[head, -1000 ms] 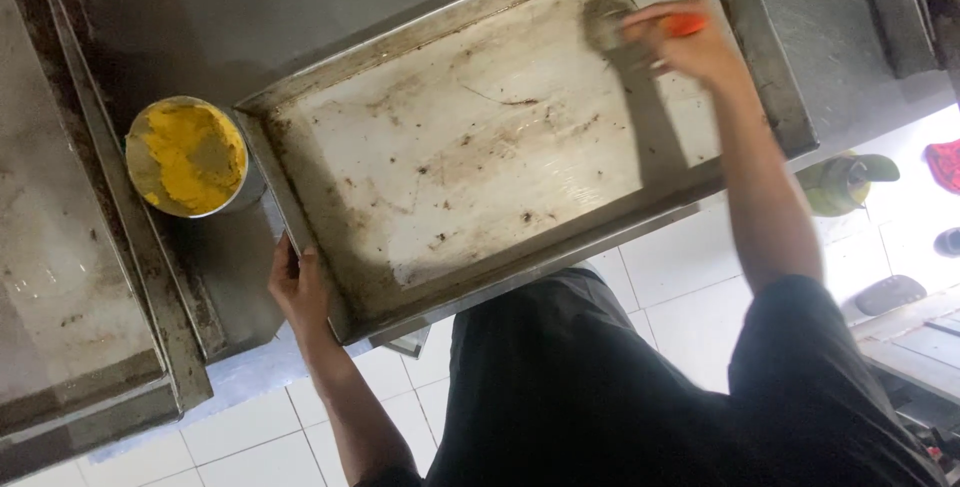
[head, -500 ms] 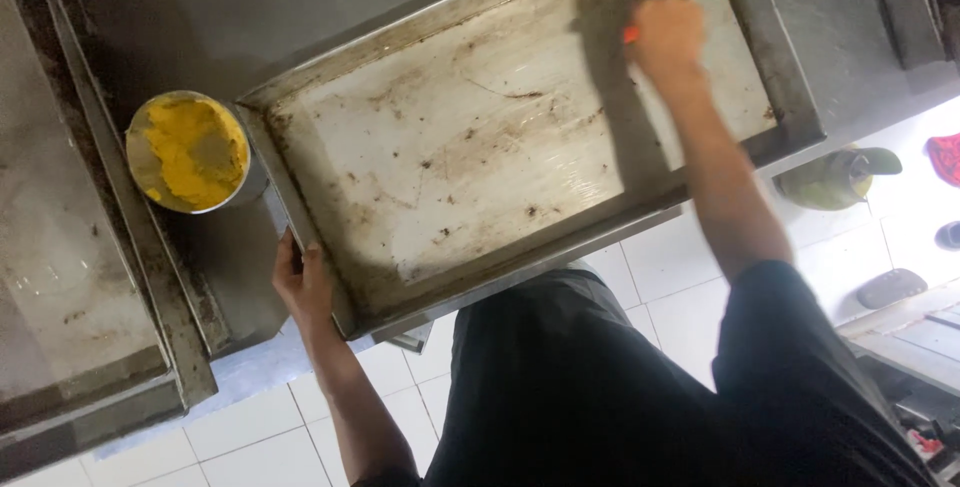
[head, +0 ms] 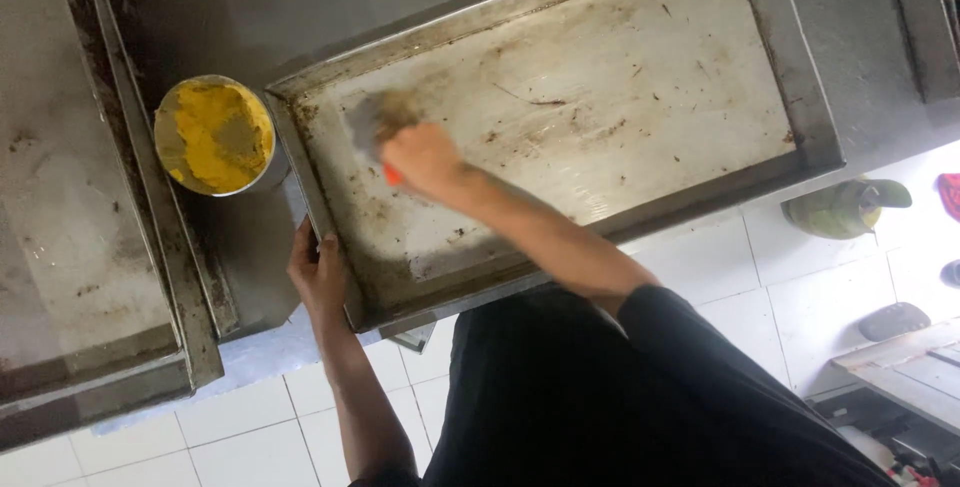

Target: Greasing baking pans with margarine using a brush.

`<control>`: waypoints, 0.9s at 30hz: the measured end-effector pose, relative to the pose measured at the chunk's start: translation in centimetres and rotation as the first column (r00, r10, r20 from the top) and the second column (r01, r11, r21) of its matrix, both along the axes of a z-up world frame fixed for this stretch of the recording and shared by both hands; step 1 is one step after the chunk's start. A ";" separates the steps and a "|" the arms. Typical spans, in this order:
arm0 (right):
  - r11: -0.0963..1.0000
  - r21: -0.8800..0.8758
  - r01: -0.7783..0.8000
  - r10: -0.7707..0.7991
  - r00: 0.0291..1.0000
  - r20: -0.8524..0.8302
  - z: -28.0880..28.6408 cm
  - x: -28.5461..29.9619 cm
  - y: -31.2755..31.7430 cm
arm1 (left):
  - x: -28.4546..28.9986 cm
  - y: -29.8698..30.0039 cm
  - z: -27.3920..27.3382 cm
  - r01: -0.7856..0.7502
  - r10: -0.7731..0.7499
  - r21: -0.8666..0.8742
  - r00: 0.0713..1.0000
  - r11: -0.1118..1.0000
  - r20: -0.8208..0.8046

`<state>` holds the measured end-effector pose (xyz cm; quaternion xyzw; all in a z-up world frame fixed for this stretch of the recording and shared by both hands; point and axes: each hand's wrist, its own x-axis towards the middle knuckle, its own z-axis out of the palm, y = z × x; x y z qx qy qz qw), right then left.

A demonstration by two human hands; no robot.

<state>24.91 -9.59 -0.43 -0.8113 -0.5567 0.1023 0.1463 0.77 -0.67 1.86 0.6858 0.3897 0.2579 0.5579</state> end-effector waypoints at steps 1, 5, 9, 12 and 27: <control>1.000 0.000 -0.002 0.002 1.000 -0.001 0.2 -1.0 0.6 | -0.2 0.1 -0.3 -0.002 0.002 0.000 1.000 1.000 -0.001; 0.957 0.285 -0.049 0.120 0.964 -0.238 0.9 -2.6 1.9 | -0.3 0.5 -1.0 0.038 -0.039 0.019 0.998 0.999 0.055; 0.728 0.684 -0.047 -0.051 0.991 0.122 -4.1 1.1 0.9 | -0.4 0.1 -0.5 0.029 -0.029 0.000 0.999 1.000 0.024; 0.942 0.070 0.330 -0.078 0.416 -0.906 4.3 7.0 -4.6 | -1.0 1.0 -2.6 -0.026 0.026 -0.036 1.000 0.999 -0.004; 0.736 -0.035 0.677 -0.489 0.494 -0.719 6.5 27.4 -33.4 | -1.0 0.7 -2.0 0.054 -0.056 0.093 0.998 0.994 0.015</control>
